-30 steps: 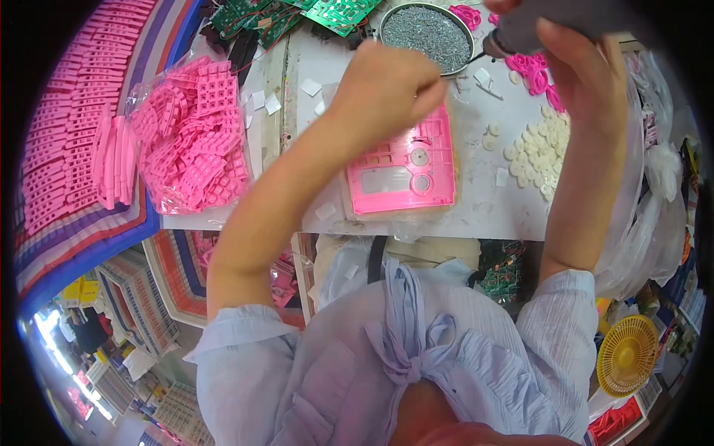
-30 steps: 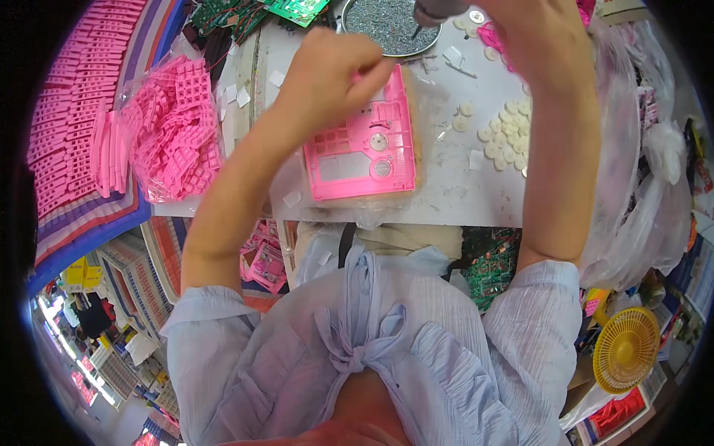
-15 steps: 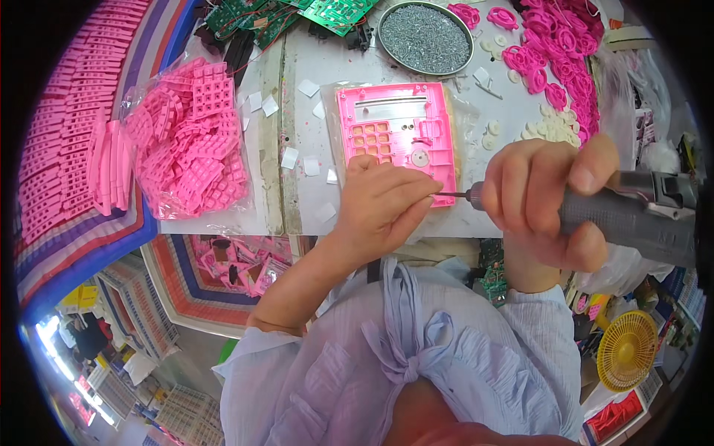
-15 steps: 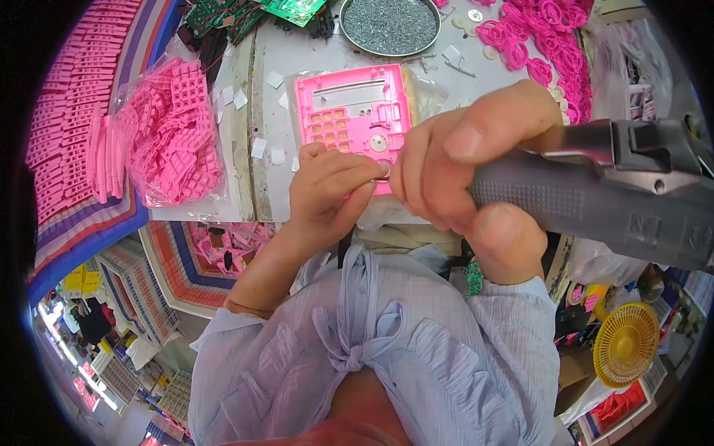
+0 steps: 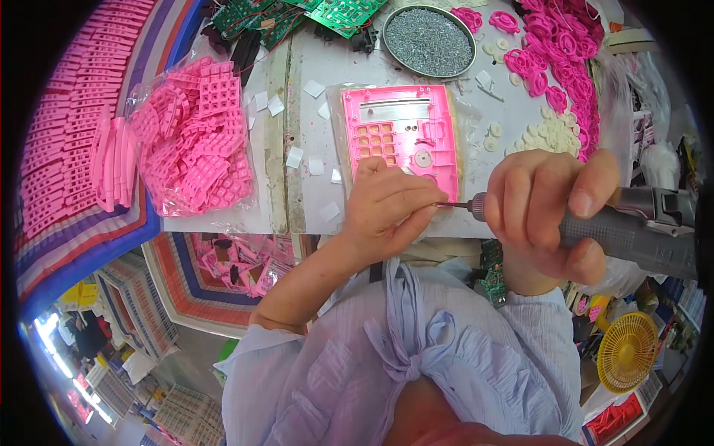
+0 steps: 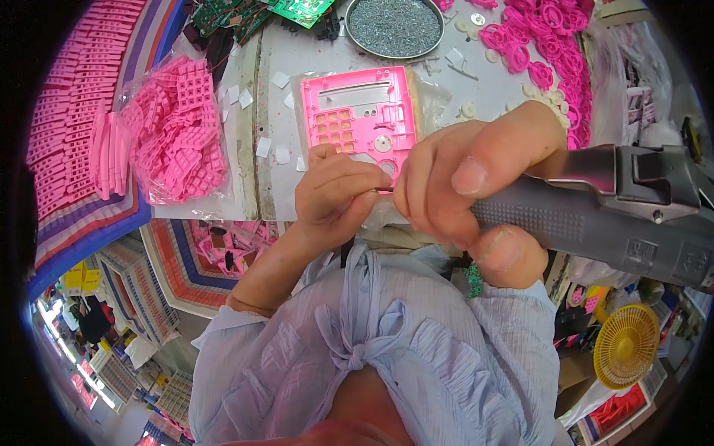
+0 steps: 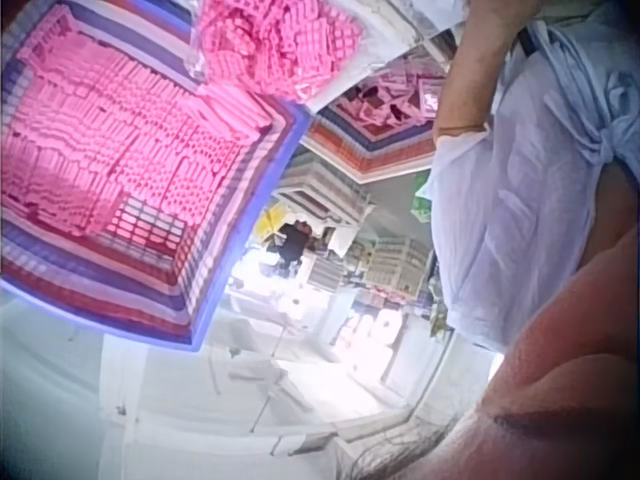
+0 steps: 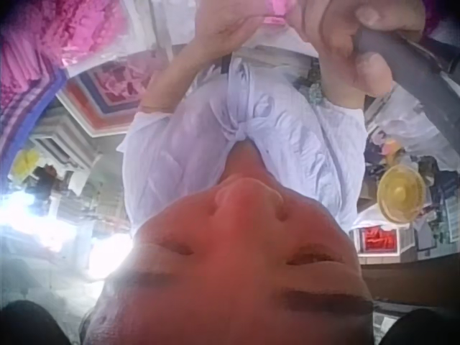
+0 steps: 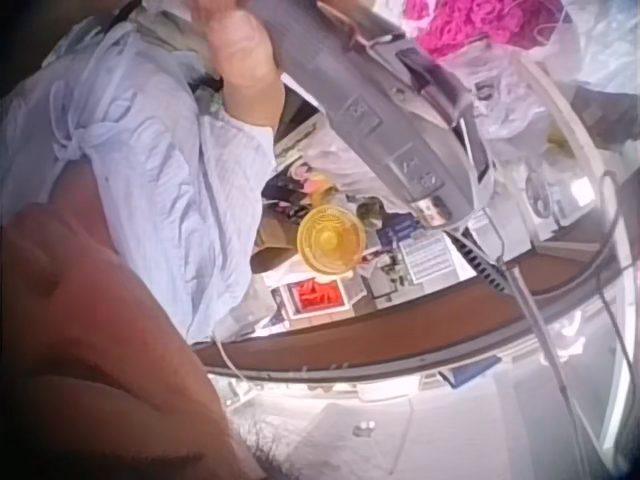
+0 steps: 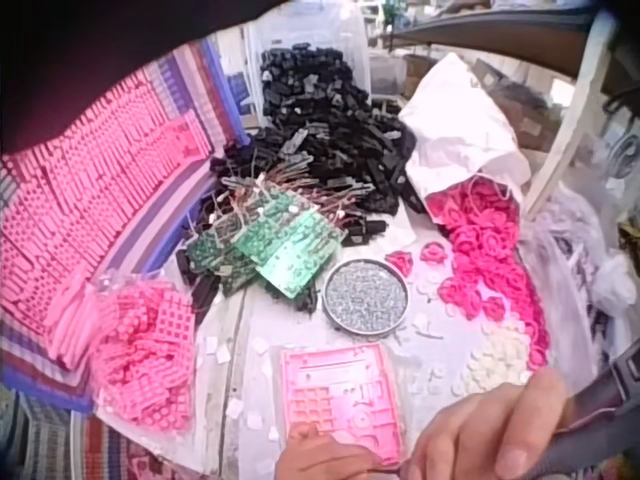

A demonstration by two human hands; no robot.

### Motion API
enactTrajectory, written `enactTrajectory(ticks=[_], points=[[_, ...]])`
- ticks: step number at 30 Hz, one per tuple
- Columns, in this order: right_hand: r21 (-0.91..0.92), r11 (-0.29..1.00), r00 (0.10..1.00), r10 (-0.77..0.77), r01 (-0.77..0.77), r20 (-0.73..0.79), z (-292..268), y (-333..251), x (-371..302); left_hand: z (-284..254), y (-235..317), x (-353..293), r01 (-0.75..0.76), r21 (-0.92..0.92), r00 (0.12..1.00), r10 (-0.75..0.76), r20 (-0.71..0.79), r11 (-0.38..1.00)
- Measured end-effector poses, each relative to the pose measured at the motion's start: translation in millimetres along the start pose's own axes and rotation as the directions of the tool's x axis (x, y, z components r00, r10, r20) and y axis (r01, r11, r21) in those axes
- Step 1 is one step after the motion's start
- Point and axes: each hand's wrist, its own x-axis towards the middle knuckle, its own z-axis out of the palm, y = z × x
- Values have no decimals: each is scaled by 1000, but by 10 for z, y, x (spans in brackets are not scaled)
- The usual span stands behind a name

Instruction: Assembling components of a pink toy electronic device at a factory workbench.

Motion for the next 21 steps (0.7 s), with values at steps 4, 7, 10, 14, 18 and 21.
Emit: enactTrajectory(ticks=[4, 7, 10, 14, 18, 21], points=[[45, 999, 1000, 14, -15, 22, -8, 7, 2, 39, -13, -22, 6, -77, 998, -11, -56, 997], [114, 993, 999, 14, -18, 29, -49, 15, 3, 13, -7, -20, -7, -77, 1000, 5, -21, 997], [57, 998, 1000, 20, -20, 7, -139, 54, -10, -166, -31, 142, -46, 144, 990, 26, 135, 989], [-118, 992, 991, 28, -44, -134, -261, 251, -89, -284, -196, 288, -150, 409, 952, 20, 305, 900], [-138, 987, 967, 49, -86, -251, -318, 493, -175, -288, -235, 291, -277, 494, 868, -6, 497, 824], [-144, 980, 963, 99, -139, -249, -346, 589, -213, -252, -210, 281, -340, 543, 844, -5, 536, 768]])
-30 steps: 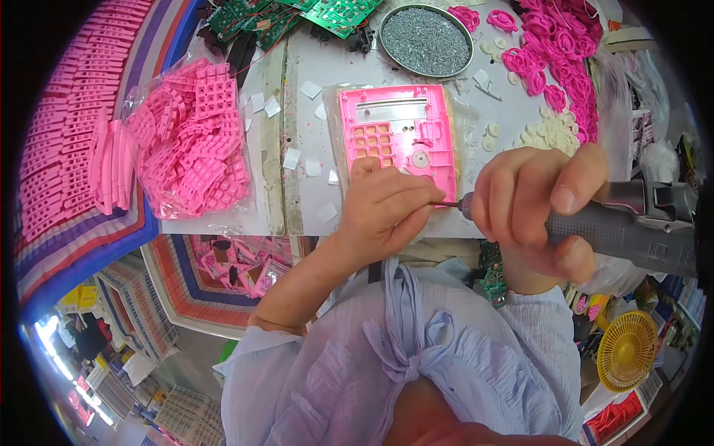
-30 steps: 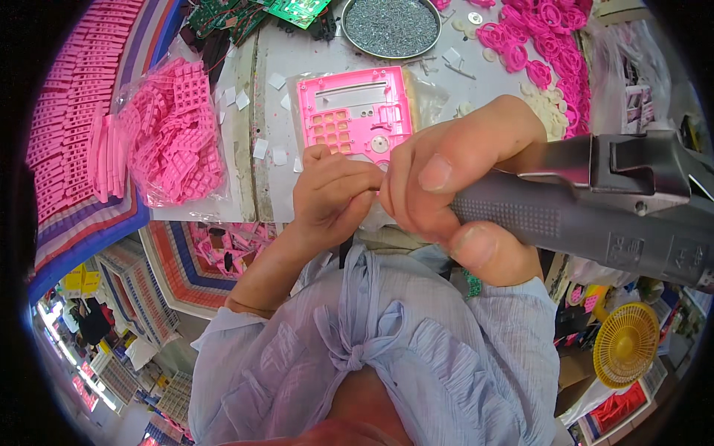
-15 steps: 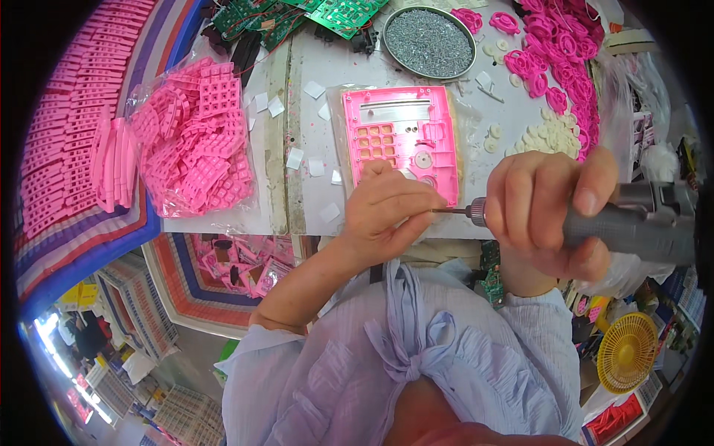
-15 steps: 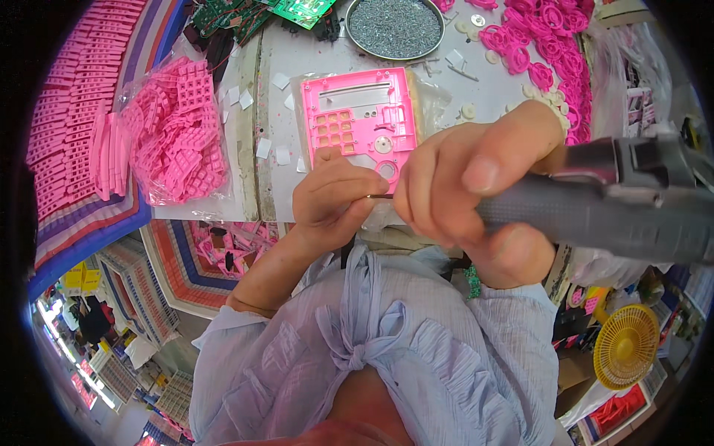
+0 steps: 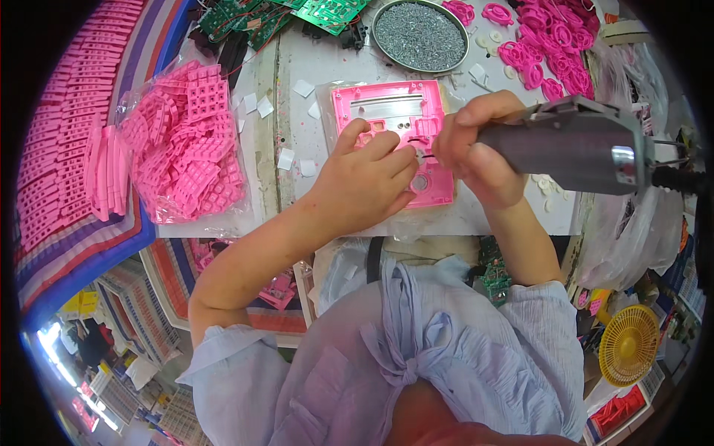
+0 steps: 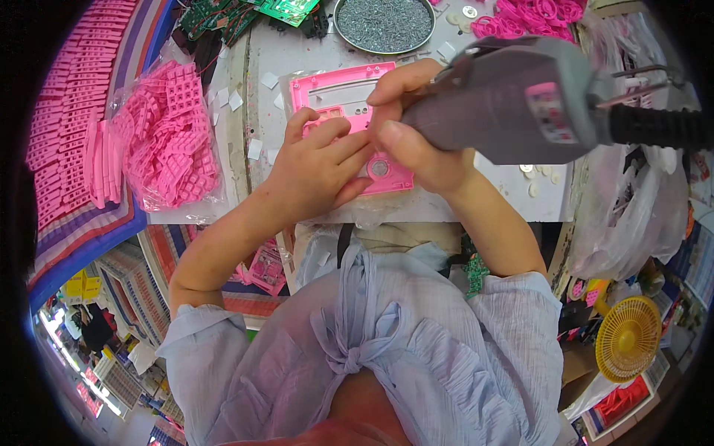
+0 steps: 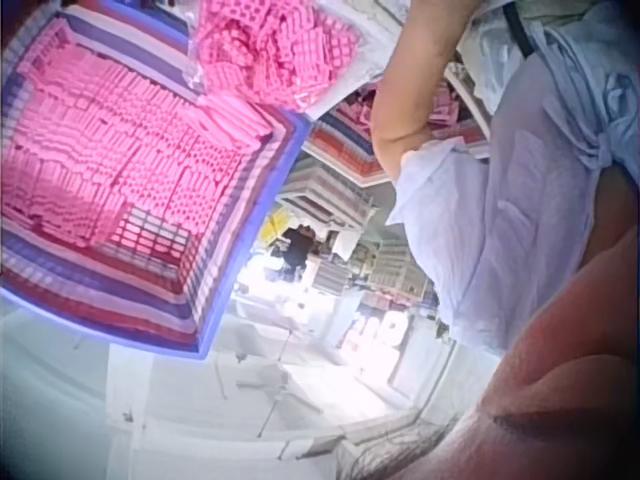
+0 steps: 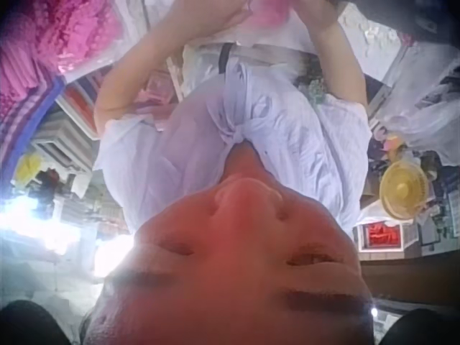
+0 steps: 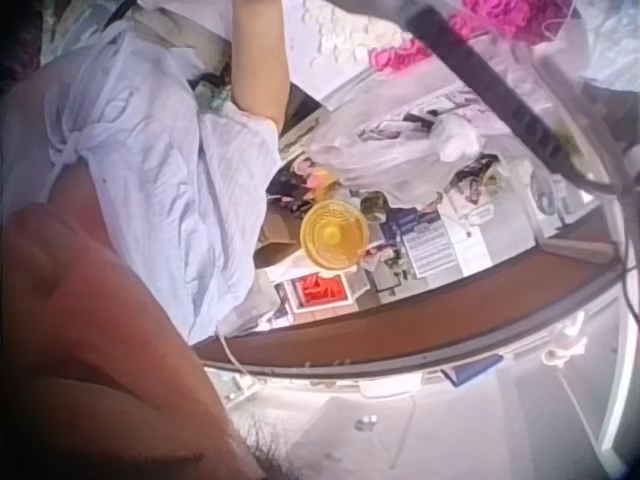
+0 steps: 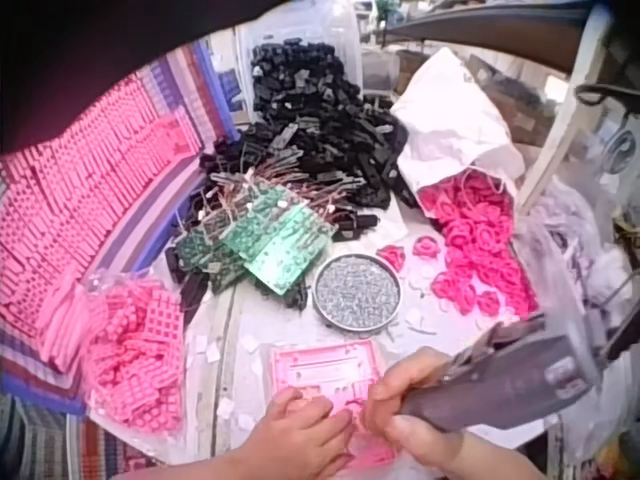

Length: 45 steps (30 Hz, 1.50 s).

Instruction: Assembling components of a pink toy electronic device at a factory workbench.

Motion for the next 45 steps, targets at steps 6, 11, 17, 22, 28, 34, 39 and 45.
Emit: enactTrajectory(ticks=[6, 11, 17, 22, 28, 34, 39, 45], points=[[-375, 927, 990, 26, 29, 140, -70, 194, -58, 85, 0, -18, -49, 38, 997, 51, -60, 998], [-425, 905, 974, 70, 29, 215, 4, 124, -39, 32, -8, 12, -56, -25, 991, 52, -125, 998], [27, 999, 987, 36, -40, 156, -61, -48, 206, -322, -505, -219, 327, -136, 926, -345, -151, 935], [-1, 998, 990, -67, 68, 126, -161, -379, 341, -1157, -1256, -521, 778, 526, 495, -851, -177, 343], [-62, 996, 998, -54, 56, 39, -175, -342, 346, -939, -1271, -755, 666, 382, 744, -611, -271, 641], [-680, 717, 883, -407, 150, -234, 102, -518, 249, -839, -636, -675, 217, 64, 801, -140, -583, 974], [-810, 420, 901, -325, 409, 286, 309, -298, 61, -578, -248, -570, 81, -135, 792, -146, -593, 988], [-734, 502, 854, -20, 458, 519, 643, -143, -17, -402, 6, -451, 140, -432, 889, -305, -342, 891]])
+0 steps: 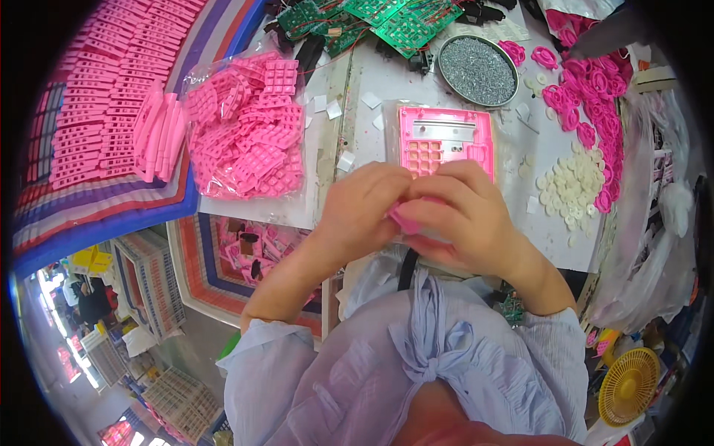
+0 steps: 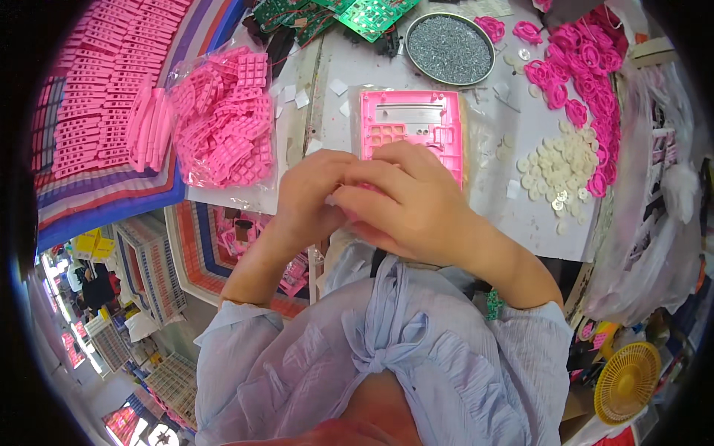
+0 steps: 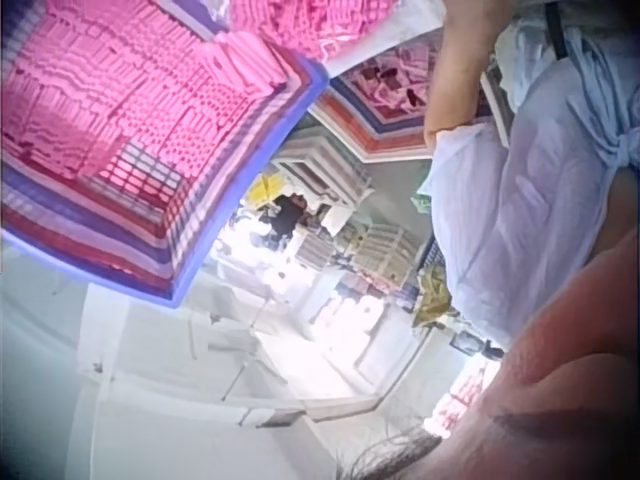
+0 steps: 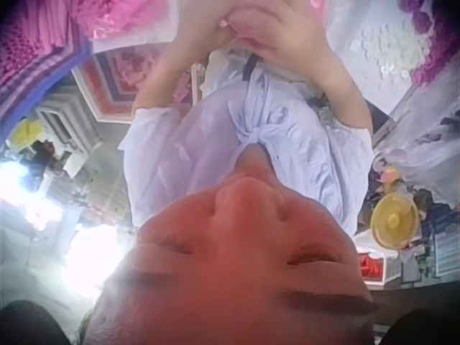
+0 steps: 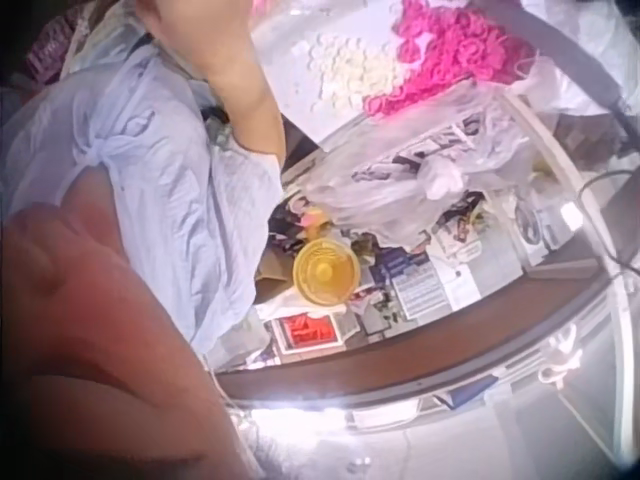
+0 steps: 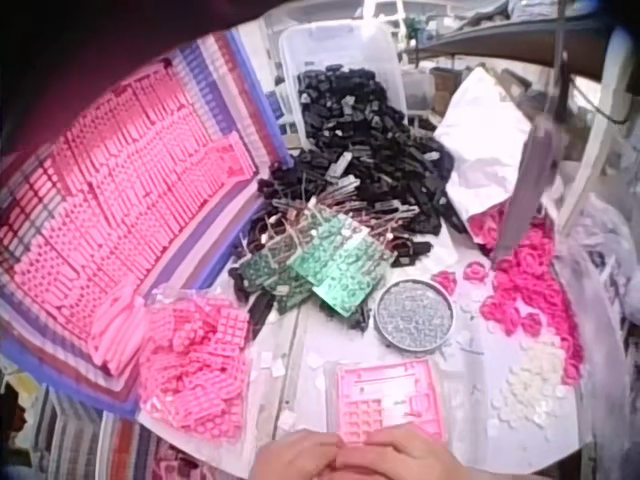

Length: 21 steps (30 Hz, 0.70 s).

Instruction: Assembling components of a pink toy electronic device at a factory workbench.

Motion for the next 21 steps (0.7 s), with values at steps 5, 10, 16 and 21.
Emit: enactTrajectory(ticks=[5, 10, 16, 21], points=[[146, 947, 953, 265, -287, 149, 1, 255, -82, -74, 72, -96, 469, -122, 869, -432, 243, 875], [82, 804, 801, 567, -589, 190, 137, 615, -16, -270, -112, 14, 544, -112, 839, -541, 55, 832], [-49, 866, 854, 498, -497, 151, 126, 710, 55, -590, -214, 236, 423, -1, 906, -423, 31, 906], [-260, 892, 920, 390, -370, 30, 45, 523, -16, -653, -392, 536, 364, 192, 920, -384, 77, 911]])
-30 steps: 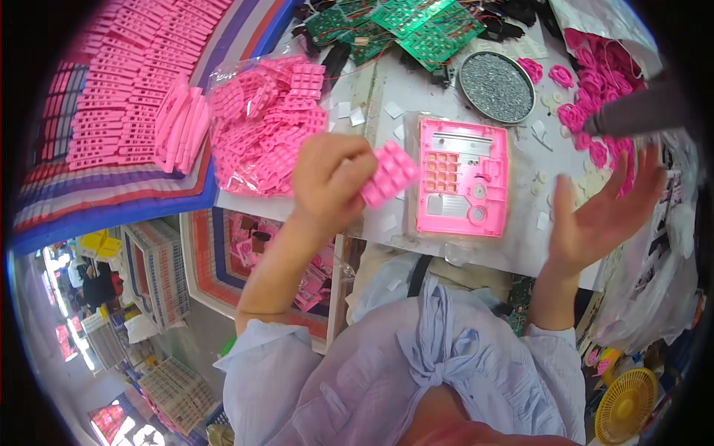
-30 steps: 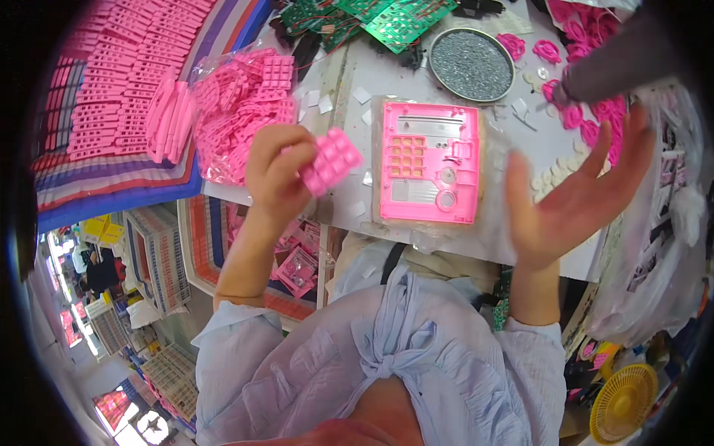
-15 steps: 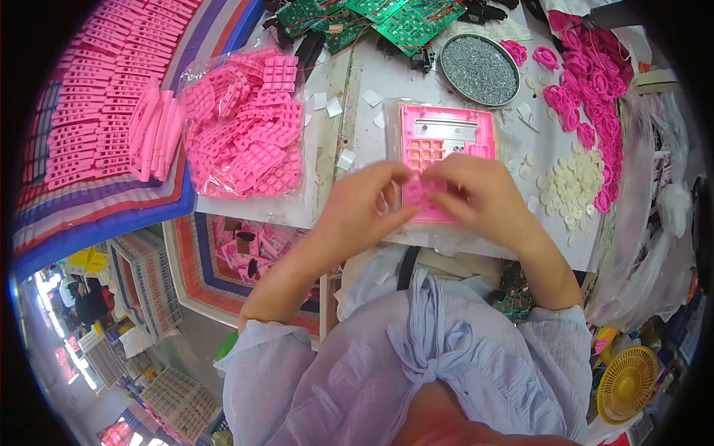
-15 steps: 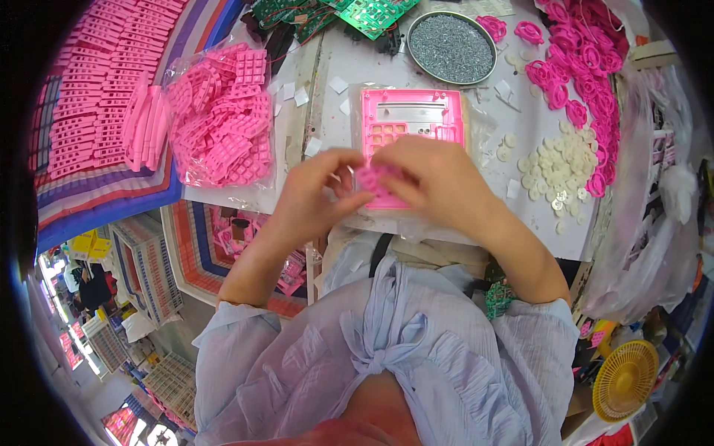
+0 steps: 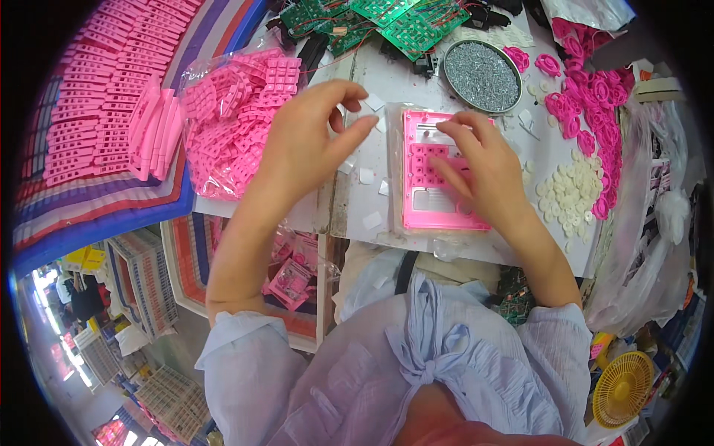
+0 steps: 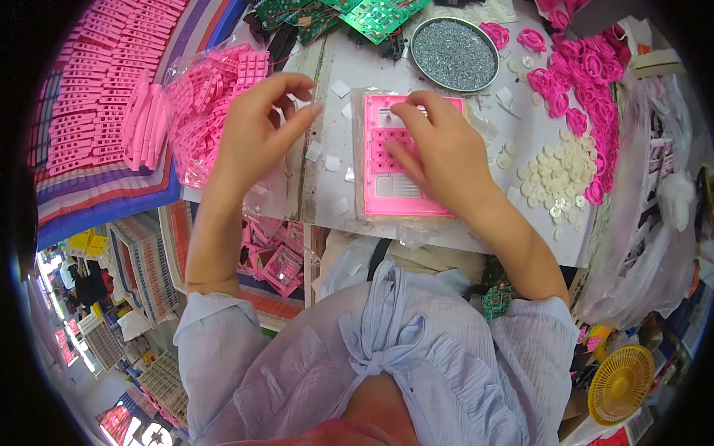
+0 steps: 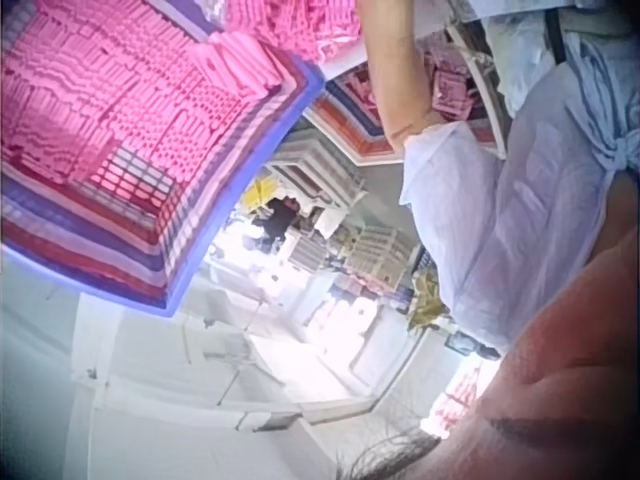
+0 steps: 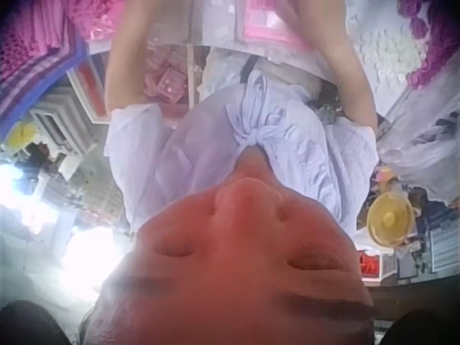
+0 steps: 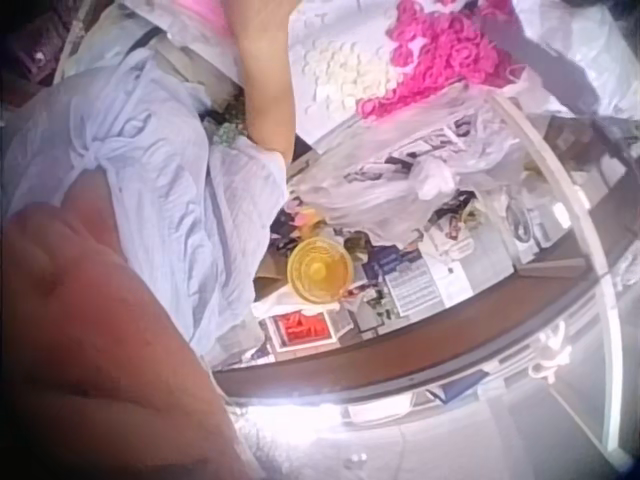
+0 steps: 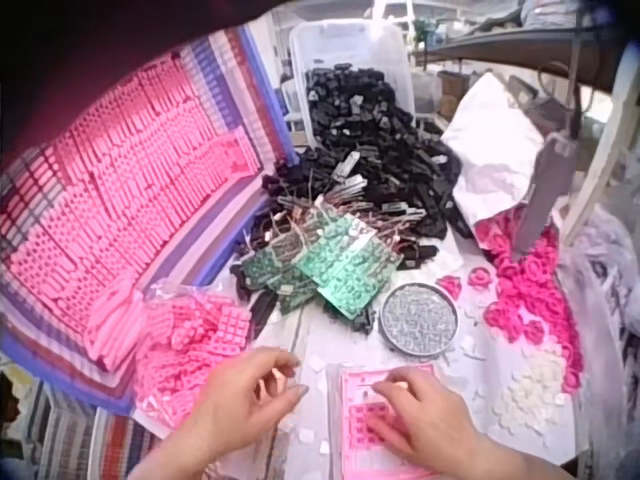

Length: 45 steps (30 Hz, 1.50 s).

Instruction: Assembling components of a pink toy electronic device at a factory workbench.

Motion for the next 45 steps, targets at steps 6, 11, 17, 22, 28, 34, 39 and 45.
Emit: enactTrajectory(ticks=[6, 11, 17, 22, 28, 34, 39, 45], points=[[-186, 958, 920, -139, 219, 367, 46, -184, -312, 106, -379, 855, 146, 214, 967, -184, 175, 966], [-216, 953, 912, -116, 214, 393, 127, -249, -335, 320, -281, 1253, 103, 322, 984, -143, 106, 941], [-240, 944, 918, -123, 225, 376, 144, -248, -335, 133, -593, 1999, 474, 404, 871, -484, -86, 782], [-238, 947, 926, -121, 216, 358, 149, -214, -370, 261, -828, 2370, 511, 323, 846, -532, -27, 797], [-205, 953, 922, -136, 221, 363, 137, -242, -361, 162, -909, 2695, 481, 448, 861, -502, -80, 754], [-204, 957, 931, -127, 206, 342, 174, -186, -402, 98, -552, 2792, 625, 460, 710, -704, 3, 631], [-193, 954, 931, -158, 230, 329, 193, -211, -389, 26, -605, 2739, 776, 333, 624, -729, -282, 535], [91, 960, 959, -273, 265, 83, 121, -137, -380, -1127, -162, 1638, 315, 147, 927, -271, -258, 938]])
